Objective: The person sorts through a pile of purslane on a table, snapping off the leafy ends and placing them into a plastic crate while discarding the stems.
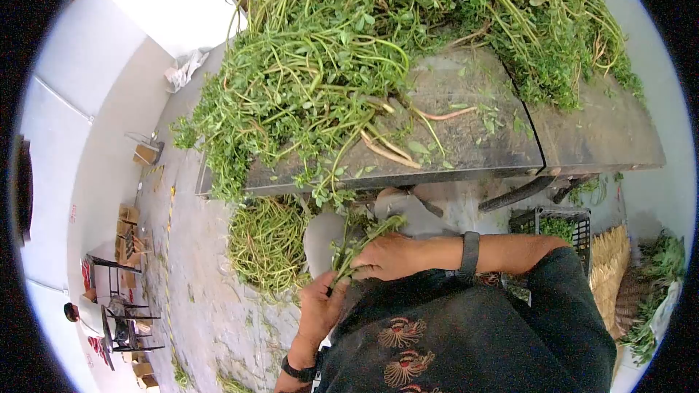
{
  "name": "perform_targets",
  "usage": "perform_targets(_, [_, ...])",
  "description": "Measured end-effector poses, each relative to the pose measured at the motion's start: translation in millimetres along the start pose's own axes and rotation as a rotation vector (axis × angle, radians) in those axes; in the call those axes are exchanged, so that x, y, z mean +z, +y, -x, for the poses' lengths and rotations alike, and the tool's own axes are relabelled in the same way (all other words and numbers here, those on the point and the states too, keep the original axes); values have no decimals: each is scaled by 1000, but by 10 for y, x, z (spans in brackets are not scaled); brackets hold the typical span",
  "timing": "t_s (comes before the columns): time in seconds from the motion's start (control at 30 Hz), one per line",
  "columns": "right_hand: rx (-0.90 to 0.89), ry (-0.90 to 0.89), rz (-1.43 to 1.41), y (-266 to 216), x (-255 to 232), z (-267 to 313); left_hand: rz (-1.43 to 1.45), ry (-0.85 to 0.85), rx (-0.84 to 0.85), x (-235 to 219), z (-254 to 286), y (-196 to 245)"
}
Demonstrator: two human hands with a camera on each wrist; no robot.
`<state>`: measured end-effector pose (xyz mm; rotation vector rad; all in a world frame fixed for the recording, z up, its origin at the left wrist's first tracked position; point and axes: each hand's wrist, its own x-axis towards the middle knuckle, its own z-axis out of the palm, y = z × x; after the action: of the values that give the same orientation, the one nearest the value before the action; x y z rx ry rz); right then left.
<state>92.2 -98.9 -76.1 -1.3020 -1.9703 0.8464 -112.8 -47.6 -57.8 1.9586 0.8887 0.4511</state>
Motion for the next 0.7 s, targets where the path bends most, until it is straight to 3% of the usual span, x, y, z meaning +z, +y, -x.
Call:
perform_targets(0.07, [-92, -163, -86, 122, 16, -38, -15, -179, 8, -23, -13, -93])
perform_targets(0.1, [-96, -156, -75, 70, -36, -56, 12, -210, 36, -49, -19, -9])
perform_targets(0.13, [-81, -295, -149, -3, -91, -73, 8, -207, 49, -77, -12, -1])
perform_targets(0.17, [-65, -437, -219, -57, -150, -100, 167, -334, 5, -107, 10, -16])
perform_targets(0.2, [-68, -433, -207, -81, -163, -117, 326, -462, -42, -144, 11, 12])
perform_targets(0.27, [-108, -698, -406, -141, -123, -146, 339, -559, -109, -254, 25, 113])
perform_targets(0.3, [61, -906, -447, -291, -259, -208, 406, -640, -99, -288, 46, 117])
perform_targets(0.33, [61, -905, -443, -398, -284, -197, 475, -720, -90, -321, 70, 119])
perform_targets(0.4, [77, -880, -885, -563, -295, -160, 483, -755, -29, -445, 65, 242])
perform_targets(0.43, [85, -855, -1108, -597, -284, -158, 551, -763, 143, -527, 32, 443])
perform_targets(0.47, [90, -853, -1108, -555, -253, -206, 620, -767, 318, -578, 9, 538])
perform_targets(0.5, [-55, -767, -1100, -472, -172, -271, 767, -733, 257, -576, 64, 430])
perform_targets(0.53, [-192, -680, -1107, -519, -110, -303, 793, -544, 97, -592, 50, 215])
perform_targets(0.57, [-47, -588, -1025, -496, -165, -258, 811, -357, -87, -562, 141, 20])
perform_targets(0.6, [97, -504, -955, -485, -326, -252, 811, -258, -134, -540, 157, 268])
perform_targets(0.63, [75, -423, -992, -382, -337, -232, 796, -158, -175, -529, 39, 520])
perform_targets(0.7, [121, -182, -942, -216, -318, -139, 702, -118, -173, -428, -104, 262])
